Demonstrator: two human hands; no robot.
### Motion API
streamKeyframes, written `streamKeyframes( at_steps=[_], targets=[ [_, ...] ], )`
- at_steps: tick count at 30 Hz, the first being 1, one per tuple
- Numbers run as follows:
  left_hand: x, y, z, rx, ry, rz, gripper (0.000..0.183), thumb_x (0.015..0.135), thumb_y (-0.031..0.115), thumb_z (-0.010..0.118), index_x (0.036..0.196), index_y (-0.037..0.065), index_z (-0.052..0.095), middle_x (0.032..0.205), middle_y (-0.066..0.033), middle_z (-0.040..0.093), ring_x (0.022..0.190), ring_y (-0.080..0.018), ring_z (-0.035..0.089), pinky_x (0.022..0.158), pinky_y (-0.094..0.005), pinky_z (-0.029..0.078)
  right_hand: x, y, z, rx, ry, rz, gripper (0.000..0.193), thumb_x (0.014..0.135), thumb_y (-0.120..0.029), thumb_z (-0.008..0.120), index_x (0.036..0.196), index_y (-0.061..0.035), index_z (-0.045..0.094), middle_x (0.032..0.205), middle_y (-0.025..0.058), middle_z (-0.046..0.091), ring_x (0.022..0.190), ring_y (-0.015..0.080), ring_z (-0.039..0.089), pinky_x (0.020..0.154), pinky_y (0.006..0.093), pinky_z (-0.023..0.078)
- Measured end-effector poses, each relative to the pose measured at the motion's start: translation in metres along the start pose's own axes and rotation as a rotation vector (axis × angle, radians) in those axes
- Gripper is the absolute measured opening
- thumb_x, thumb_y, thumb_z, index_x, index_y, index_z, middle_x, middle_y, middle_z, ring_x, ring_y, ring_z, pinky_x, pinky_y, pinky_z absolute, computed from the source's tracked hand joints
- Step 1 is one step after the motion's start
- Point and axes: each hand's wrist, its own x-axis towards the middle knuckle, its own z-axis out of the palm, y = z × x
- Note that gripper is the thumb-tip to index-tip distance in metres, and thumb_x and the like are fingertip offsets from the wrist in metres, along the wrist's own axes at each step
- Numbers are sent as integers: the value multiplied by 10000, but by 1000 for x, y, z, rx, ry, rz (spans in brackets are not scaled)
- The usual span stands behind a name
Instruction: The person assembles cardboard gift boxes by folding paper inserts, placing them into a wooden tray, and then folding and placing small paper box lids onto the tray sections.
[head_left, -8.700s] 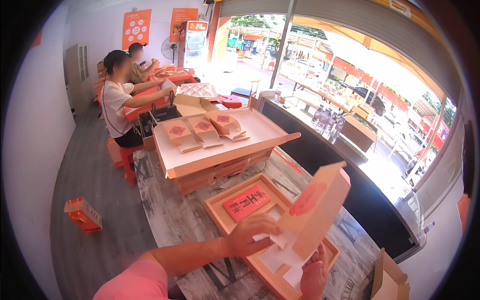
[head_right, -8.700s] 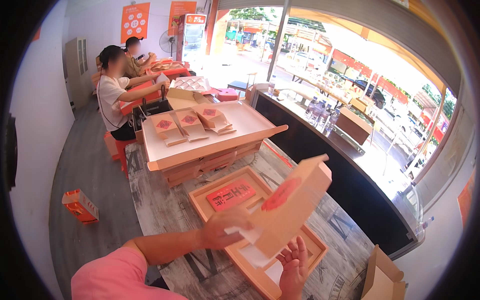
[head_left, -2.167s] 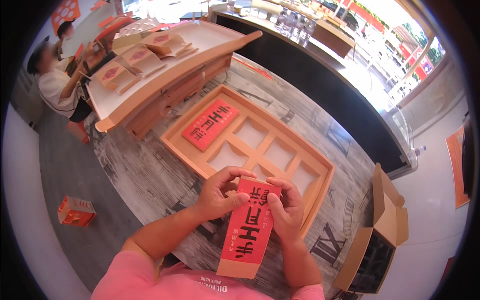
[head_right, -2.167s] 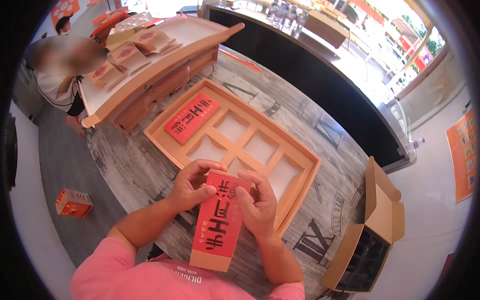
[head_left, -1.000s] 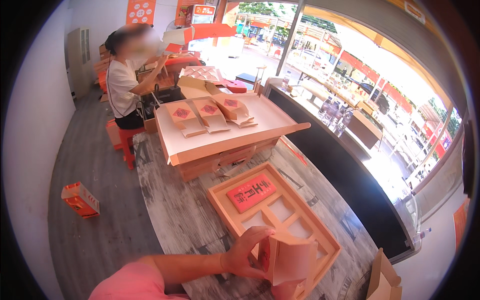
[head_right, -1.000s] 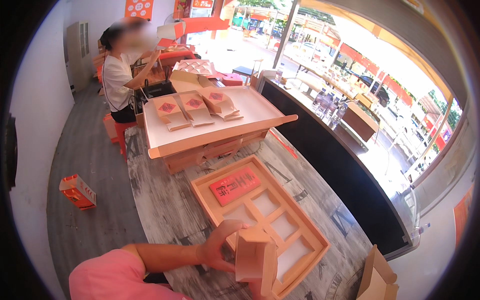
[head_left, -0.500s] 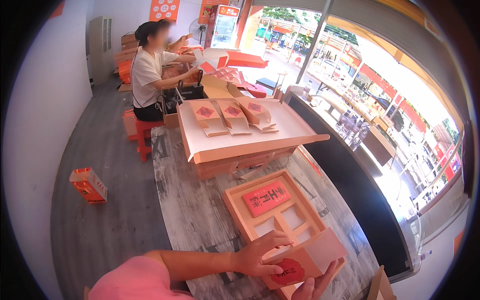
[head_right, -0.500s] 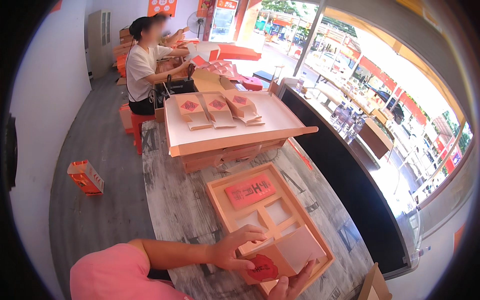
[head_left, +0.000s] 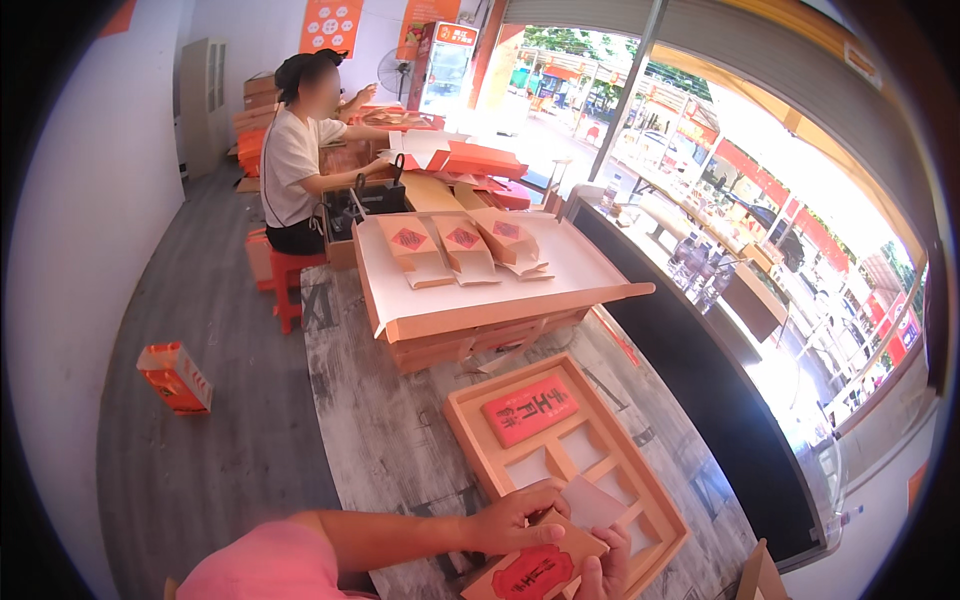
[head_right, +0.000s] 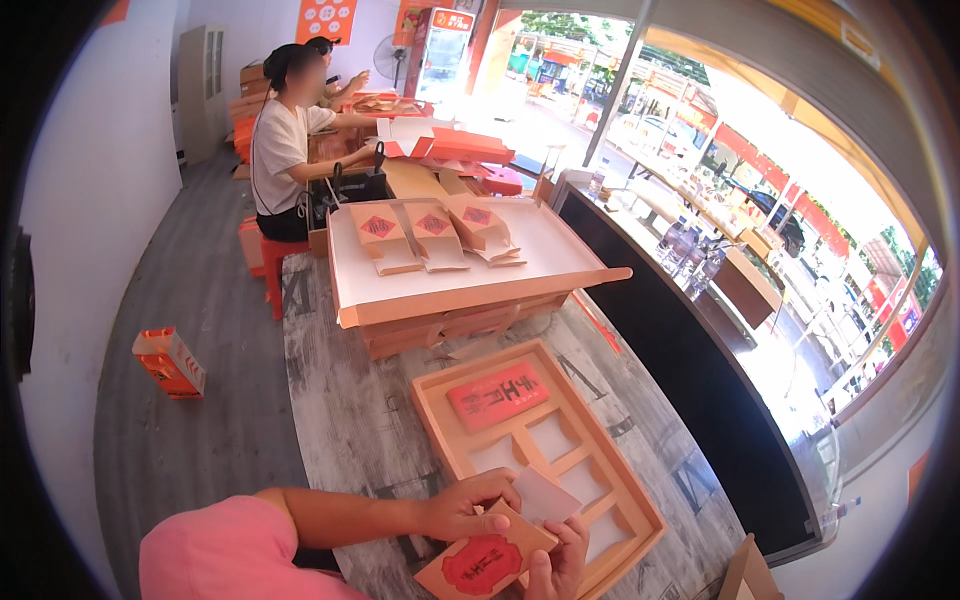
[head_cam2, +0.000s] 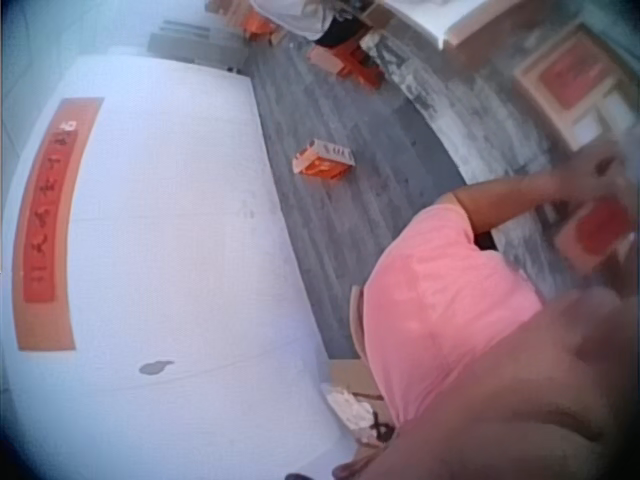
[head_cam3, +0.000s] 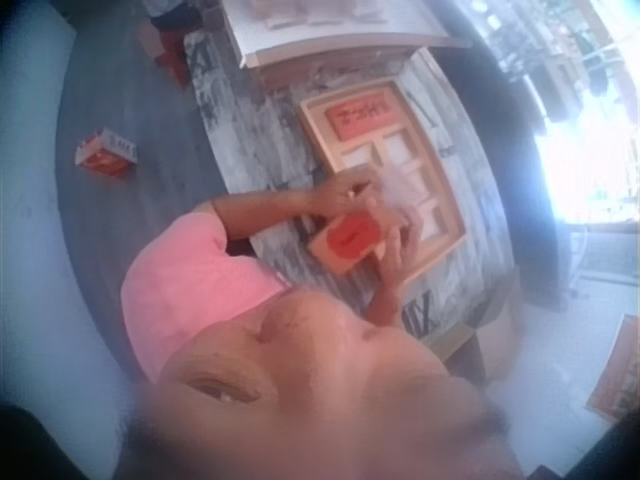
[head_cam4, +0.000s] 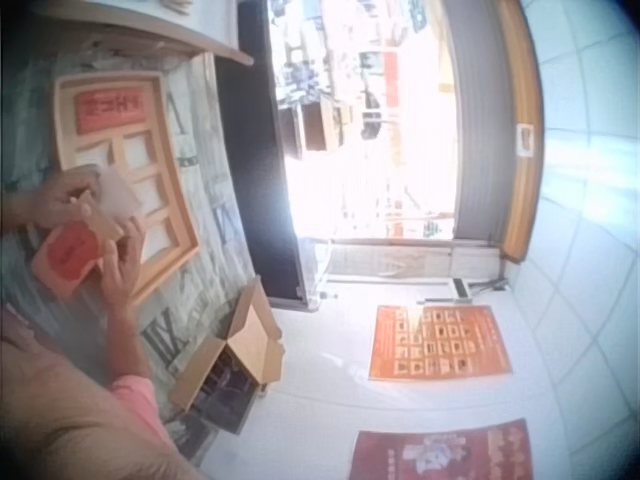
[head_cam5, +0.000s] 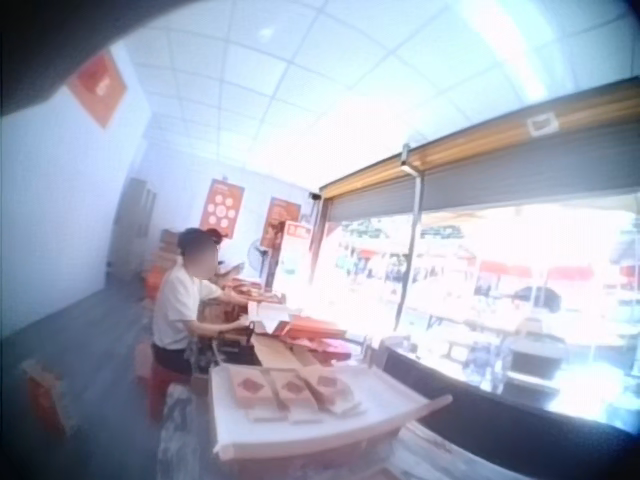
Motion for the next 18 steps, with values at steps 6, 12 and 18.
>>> streamKeyframes(
  at_steps=[6, 12, 18],
  targets=[
    [0, -7, 7, -139, 38, -64, 368, 1052, 377, 607, 1202, 43, 575, 1135, -53, 539, 1043, -125, 541, 895, -277, 446, 7, 8, 0, -290, 48, -137, 329, 993, -105, 572, 1300, 13, 577, 1251, 107, 566, 1125, 220, 544, 982, 353, 445],
    [-2, -19, 16, -406, 116, -72, 367, 1056, 237, 613, 1340, 46, 480, 1361, -85, 556, 1319, -164, 514, 1090, -358, 441, 7, 7, 3, -299, 85, -96, 294, 985, -105, 597, 1255, 10, 582, 1105, 77, 536, 996, 205, 524, 895, 331, 446],
    [5, -8, 11, -424, 81, -118, 441, 1081, 287, 560, 1437, 57, 436, 1447, -101, 528, 1379, -180, 478, 1141, -367, 394, 4, 8, 11, -294, 156, -3, 352, 944, -85, 677, 1269, -14, 561, 1223, 116, 557, 1052, 210, 569, 893, 330, 506]
  ],
)
